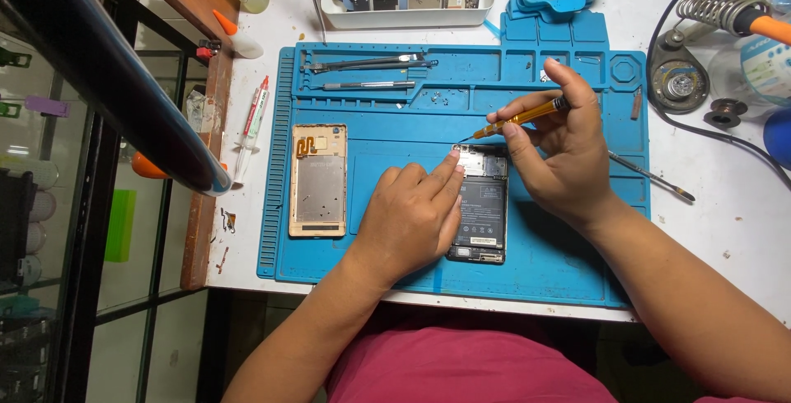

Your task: Disassembling a mobile phone by removing internal screws with a precision screwdriver

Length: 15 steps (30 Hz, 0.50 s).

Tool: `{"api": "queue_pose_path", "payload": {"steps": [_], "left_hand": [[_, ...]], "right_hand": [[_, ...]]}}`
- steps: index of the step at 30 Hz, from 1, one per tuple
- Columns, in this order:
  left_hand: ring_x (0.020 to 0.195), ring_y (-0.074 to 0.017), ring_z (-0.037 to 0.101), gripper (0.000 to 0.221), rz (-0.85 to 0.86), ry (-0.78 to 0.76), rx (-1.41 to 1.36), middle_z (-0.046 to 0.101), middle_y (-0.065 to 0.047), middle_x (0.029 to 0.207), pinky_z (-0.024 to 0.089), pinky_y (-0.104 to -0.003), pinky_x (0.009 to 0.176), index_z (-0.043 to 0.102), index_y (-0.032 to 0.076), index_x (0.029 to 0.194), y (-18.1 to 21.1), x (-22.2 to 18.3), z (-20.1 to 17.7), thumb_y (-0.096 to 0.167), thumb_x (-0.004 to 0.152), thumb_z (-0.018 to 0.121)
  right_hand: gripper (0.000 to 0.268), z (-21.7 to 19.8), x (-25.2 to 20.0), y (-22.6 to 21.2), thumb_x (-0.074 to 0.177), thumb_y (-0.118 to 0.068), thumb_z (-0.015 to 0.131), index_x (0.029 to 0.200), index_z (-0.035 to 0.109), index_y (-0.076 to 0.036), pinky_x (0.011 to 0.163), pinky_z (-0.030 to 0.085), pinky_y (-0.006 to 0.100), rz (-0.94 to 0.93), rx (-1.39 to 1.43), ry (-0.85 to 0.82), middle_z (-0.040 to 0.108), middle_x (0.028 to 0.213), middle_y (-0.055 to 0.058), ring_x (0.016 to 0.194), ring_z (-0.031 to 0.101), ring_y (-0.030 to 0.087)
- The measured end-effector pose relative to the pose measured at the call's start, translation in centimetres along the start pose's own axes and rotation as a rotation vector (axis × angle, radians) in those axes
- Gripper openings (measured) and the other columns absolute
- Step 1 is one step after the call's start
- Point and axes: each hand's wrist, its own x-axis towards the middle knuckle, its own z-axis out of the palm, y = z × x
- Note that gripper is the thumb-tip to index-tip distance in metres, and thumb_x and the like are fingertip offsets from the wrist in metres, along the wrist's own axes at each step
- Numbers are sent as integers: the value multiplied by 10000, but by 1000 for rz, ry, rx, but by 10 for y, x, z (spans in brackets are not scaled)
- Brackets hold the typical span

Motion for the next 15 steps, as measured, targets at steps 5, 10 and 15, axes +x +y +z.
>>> {"api": "queue_pose_path", "payload": {"steps": [5,10,15], "left_hand": [[806,-252,589,371,-4,10,0,701,-155,1346,451,-399,656,727,27,1247,0,-1,3,177,908,707],[804,-255,586,366,-3,11,5,698,-159,1351,449,-400,650,726,28,1246,0,-2,3,181,915,703],[801,-256,580,363,-3,12,6,696,-158,1351,436,-399,638,731,31,1238,0,-2,3,180,909,698]], "right_hand": [[669,-1,0,-1,1042,109,597,1576,229,-55,1008,638,396,-34,-70,-47,617,1201,231,1173,714,335],[686,0,0,0,1032,116,609,1577,230,-60,980,646,382,-50,-88,-56,618,1201,233,1157,724,326],[680,0,2,-2,1040,112,602,1577,221,-58,1000,649,400,-67,-114,-77,619,1201,233,1159,718,329]]}}
